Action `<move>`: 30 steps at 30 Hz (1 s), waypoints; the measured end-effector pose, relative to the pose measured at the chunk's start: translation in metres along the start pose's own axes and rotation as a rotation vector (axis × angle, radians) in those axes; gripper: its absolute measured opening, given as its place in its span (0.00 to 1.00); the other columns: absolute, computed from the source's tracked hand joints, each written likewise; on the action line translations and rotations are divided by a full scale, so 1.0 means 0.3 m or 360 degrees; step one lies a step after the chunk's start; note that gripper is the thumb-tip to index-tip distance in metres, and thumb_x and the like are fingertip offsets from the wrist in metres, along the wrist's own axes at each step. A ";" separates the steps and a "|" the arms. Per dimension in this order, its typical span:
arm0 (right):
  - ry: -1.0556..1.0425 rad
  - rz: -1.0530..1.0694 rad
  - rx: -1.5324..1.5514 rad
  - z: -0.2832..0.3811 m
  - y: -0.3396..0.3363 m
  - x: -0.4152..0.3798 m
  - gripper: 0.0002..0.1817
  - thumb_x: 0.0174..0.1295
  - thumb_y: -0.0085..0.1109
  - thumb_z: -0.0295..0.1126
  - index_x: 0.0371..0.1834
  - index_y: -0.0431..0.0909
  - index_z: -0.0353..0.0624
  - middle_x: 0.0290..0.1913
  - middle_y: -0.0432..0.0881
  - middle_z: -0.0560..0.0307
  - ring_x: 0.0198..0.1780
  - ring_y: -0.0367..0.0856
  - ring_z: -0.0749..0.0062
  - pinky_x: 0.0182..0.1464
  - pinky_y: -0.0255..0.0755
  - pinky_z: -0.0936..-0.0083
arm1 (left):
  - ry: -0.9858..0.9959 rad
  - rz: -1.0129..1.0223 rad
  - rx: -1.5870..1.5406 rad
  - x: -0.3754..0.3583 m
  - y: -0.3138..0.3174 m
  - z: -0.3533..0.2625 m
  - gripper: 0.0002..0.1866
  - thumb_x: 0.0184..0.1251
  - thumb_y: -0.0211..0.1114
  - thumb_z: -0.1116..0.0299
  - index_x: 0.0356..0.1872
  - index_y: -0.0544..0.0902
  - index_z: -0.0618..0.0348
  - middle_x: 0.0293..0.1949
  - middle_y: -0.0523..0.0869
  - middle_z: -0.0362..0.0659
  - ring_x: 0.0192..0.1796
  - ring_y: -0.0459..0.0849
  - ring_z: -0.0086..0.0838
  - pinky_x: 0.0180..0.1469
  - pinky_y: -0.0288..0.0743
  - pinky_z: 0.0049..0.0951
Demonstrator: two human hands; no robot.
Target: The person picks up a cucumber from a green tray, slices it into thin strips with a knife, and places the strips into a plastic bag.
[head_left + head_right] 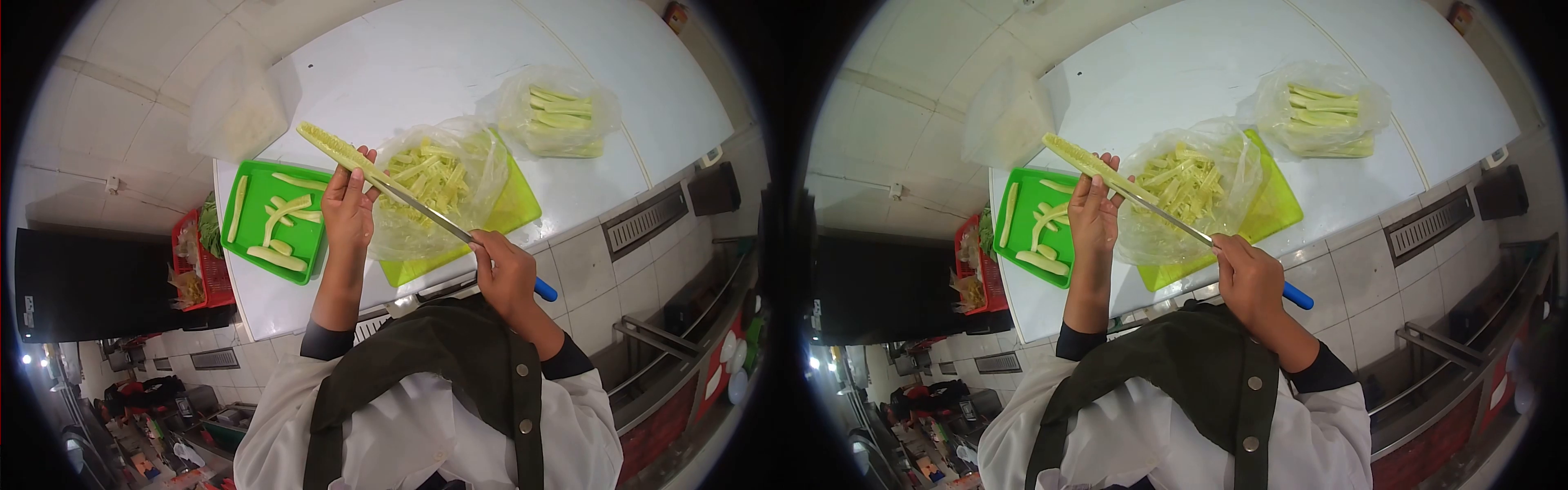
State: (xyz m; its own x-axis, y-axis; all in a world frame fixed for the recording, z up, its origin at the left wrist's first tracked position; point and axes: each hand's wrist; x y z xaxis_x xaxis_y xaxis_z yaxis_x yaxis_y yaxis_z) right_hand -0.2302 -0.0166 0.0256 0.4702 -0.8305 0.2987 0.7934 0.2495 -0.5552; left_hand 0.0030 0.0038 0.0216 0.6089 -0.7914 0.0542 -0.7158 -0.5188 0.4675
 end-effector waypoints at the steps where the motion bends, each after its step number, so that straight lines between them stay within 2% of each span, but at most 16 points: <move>1: 0.0023 0.0010 0.0009 -0.004 0.000 -0.002 0.06 0.56 0.56 0.23 0.37 0.77 0.40 0.31 0.80 0.51 0.27 0.79 0.56 0.27 0.70 0.73 | -0.0005 0.0005 0.0008 -0.001 0.000 -0.001 0.18 0.70 0.48 0.73 0.59 0.67 0.66 0.59 0.71 0.50 0.64 0.67 0.39 0.59 0.70 0.51; 11: -0.0061 -0.0053 -0.0030 -0.031 0.018 -0.018 0.08 0.55 0.55 0.22 0.38 0.77 0.41 0.30 0.80 0.52 0.28 0.79 0.56 0.28 0.70 0.72 | -0.0010 0.0021 0.0006 -0.013 0.005 0.004 0.18 0.70 0.49 0.73 0.60 0.66 0.66 0.59 0.71 0.50 0.64 0.67 0.40 0.59 0.71 0.50; 14: -0.0098 -0.0104 -0.0130 -0.064 0.050 -0.021 0.12 0.52 0.55 0.22 0.41 0.77 0.44 0.29 0.77 0.55 0.25 0.76 0.57 0.26 0.68 0.67 | -0.0042 -0.0006 -0.0028 -0.026 0.027 0.011 0.18 0.69 0.50 0.77 0.59 0.67 0.67 0.58 0.72 0.50 0.63 0.70 0.40 0.56 0.75 0.42; 17: -0.0100 -0.0145 -0.0174 -0.079 0.076 -0.037 0.13 0.51 0.55 0.21 0.41 0.77 0.45 0.29 0.77 0.56 0.25 0.75 0.57 0.25 0.67 0.66 | -0.0069 -0.0112 0.0088 -0.034 0.038 0.018 0.18 0.68 0.51 0.76 0.59 0.68 0.67 0.56 0.75 0.49 0.59 0.74 0.36 0.56 0.75 0.37; 20: 0.0026 -0.0087 -0.0195 -0.082 0.087 -0.053 0.09 0.55 0.55 0.21 0.38 0.77 0.42 0.29 0.79 0.53 0.27 0.78 0.55 0.28 0.69 0.69 | -0.0151 -0.0165 0.0347 -0.043 0.034 0.042 0.17 0.68 0.53 0.74 0.57 0.71 0.67 0.55 0.76 0.49 0.59 0.74 0.37 0.53 0.76 0.40; 23: 0.0150 -0.0060 -0.0116 -0.107 0.107 -0.086 0.09 0.55 0.55 0.22 0.39 0.77 0.42 0.31 0.80 0.50 0.29 0.79 0.53 0.30 0.70 0.69 | -0.0186 -0.0229 0.0546 -0.053 0.033 0.082 0.18 0.67 0.55 0.74 0.56 0.71 0.69 0.53 0.77 0.48 0.57 0.75 0.34 0.53 0.76 0.37; 26: 0.0431 -0.0249 -0.0083 -0.173 0.102 -0.093 0.09 0.56 0.55 0.23 0.40 0.78 0.41 0.34 0.80 0.46 0.32 0.79 0.51 0.32 0.72 0.69 | -0.0041 -0.0104 0.0844 -0.056 -0.005 0.123 0.18 0.67 0.55 0.74 0.57 0.71 0.69 0.52 0.78 0.47 0.56 0.76 0.31 0.52 0.76 0.35; 30: 0.0418 -0.0143 -0.0050 -0.173 0.063 -0.103 0.09 0.57 0.56 0.26 0.41 0.78 0.38 0.36 0.81 0.45 0.34 0.81 0.52 0.34 0.73 0.70 | -0.0239 -0.0122 0.0753 -0.061 -0.002 0.133 0.19 0.68 0.53 0.73 0.58 0.70 0.68 0.50 0.79 0.45 0.52 0.78 0.27 0.50 0.75 0.30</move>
State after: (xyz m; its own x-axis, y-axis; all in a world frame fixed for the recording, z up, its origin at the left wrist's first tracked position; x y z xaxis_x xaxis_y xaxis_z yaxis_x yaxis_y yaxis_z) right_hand -0.2499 -0.0121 -0.0343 0.2790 -0.9502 0.1390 0.8130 0.1567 -0.5608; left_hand -0.0214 0.0057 -0.0147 0.6350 -0.7649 -0.1086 -0.7685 -0.6397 0.0117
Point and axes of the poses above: each hand's wrist, its own x-axis towards the middle knuckle, its own y-axis out of the palm, z = x × y
